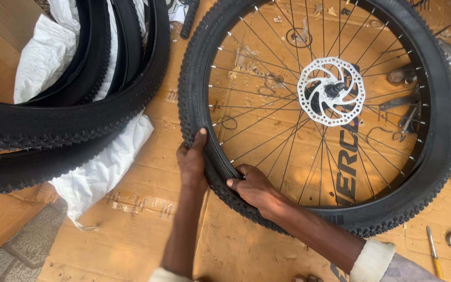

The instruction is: The person mounts a bicycle tire onto a wheel rim. They first seat the inner tube and then use their hands and a tire lever to press the tire bead onto the rim until it is fully seated.

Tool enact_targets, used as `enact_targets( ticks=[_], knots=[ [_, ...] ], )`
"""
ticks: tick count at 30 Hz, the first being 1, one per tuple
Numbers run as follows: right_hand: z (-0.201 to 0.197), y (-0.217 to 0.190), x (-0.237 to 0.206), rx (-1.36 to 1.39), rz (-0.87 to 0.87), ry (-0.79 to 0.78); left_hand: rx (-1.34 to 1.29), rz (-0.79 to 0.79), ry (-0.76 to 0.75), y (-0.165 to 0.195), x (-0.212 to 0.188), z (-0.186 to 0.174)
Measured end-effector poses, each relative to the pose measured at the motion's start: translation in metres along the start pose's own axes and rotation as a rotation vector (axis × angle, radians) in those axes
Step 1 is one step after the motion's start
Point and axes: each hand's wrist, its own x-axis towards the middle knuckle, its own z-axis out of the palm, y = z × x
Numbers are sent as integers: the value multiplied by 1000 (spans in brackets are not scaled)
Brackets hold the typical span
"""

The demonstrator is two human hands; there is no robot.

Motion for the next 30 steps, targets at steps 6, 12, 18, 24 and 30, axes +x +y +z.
enact_targets(
  ticks=[6,12,18,24,30],
  knots=[
    [-1,2,-23,-748,-409,196,587,231,209,16,8,12],
    [-27,14,-84,-829,-791,180,1094,751,-28,63,37,19],
    [-71,37,-101,-857,-471,35,1840,841,-848,73,-21,30],
    [-68,50,-87,-689,-352,10,2204,485,-1274,84,-59,38],
    [-77,34,-67,-580,-214,-191,2173,770,-1461,73,-60,34]
  ],
)
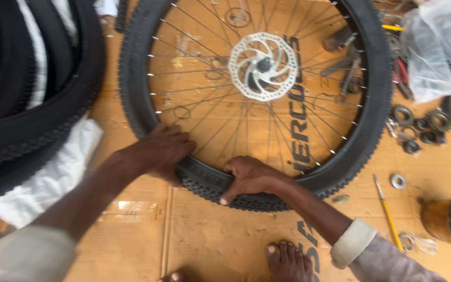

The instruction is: The person mounts a bicycle tire onto a wheel rim. They first seat the inner tube and then use their hands and a tire lever to press the tire bead onto the rim until it is fully seated.

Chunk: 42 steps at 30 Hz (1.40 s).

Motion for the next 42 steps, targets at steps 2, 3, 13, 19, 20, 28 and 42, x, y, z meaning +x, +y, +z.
enact_targets(
  ticks=[2,3,13,19,20,28,42],
  knots=[
    [0,1,5,147,58,-74,-12,2,-70,-2,7,-1],
    [3,2,6,220,93,-113,-23,8,-104,-2,10,0],
    [-22,28,-34,-247,170,-91,-21,5,-182,0,25,18],
    [-37,24,-29,-362,175,-219,12,-30,-242,3,34,17],
    [-36,22,-26,-349,131,-235,18,-24,-225,3,33,18],
    [-66,35,-81,-326,146,-247,-124,-30,-138,-2,26,27],
    [-64,62,-72,-461,-100,-224,-209,-50,-137,9,35,10]
  ],
)
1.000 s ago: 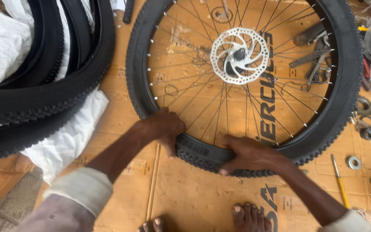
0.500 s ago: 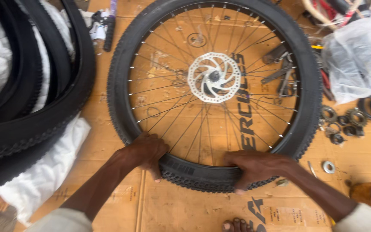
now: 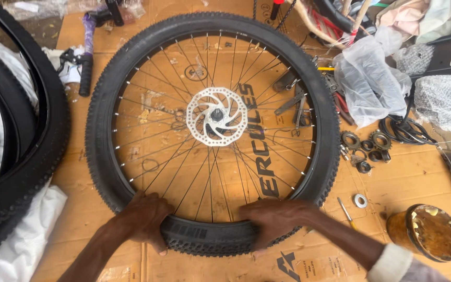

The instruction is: The person mounts a bicycle tire onto a wheel rim. They first seat the inner tube and then use their hands and a tire lever to press the tire bead onto the rim until it is fully seated.

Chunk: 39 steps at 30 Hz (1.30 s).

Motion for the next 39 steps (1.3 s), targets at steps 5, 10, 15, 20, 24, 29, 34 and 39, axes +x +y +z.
enact_targets(
  ticks=[5,10,15,20,24,29,34,39],
  knots=[
    [28,-57,73,188,-74,316,-49,-23,-17,4,1,-2],
    [26,-64,114,236,37,334,-22,-3,30,-3,5,4],
    [19,-65,107,473,79,235,-354,98,232,-32,13,21],
    [31,-71,97,599,-20,327,-474,-401,1392,-48,5,53],
    [24,-62,94,721,-5,177,-630,-901,1784,-13,18,69],
    [9,-69,107,446,-7,361,-1912,-805,1466,22,21,66],
    [2,-79,139,591,92,415,-2114,-612,1239,6,6,65],
    [-8,-63,157,521,200,200,-2122,-378,1288,-10,12,74]
  ],
)
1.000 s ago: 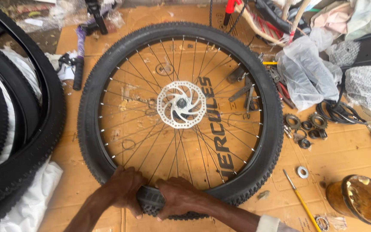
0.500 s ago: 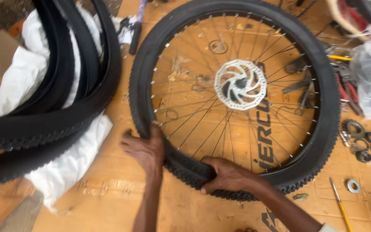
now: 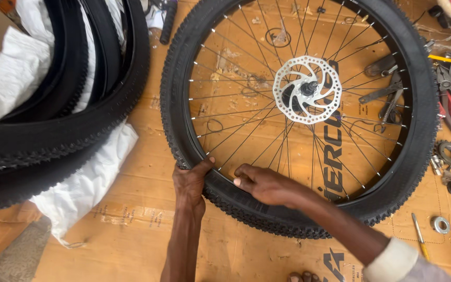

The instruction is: The person mounts a bicycle tire onto a wheel rim. They first seat the inner tube and then use their hands and a tire lever to press the tire bead onto the rim until it is fully seated.

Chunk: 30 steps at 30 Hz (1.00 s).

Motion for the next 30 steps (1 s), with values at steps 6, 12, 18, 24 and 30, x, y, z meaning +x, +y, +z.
enact_targets(
  ticks=[6,12,18,24,30],
  knots=[
    [-27,-3,38,338,46,-364,-4,-2,-36,-5,23,-9],
    [-29,-2,59,586,80,-495,-115,3,-100,-8,40,-12],
    [-8,-12,63,575,146,-252,-205,-40,-222,-13,52,-19],
    [16,-37,50,457,230,51,-251,-56,-263,-15,60,-18],
    [34,-55,45,324,213,234,19,75,72,-5,50,9]
  ],
)
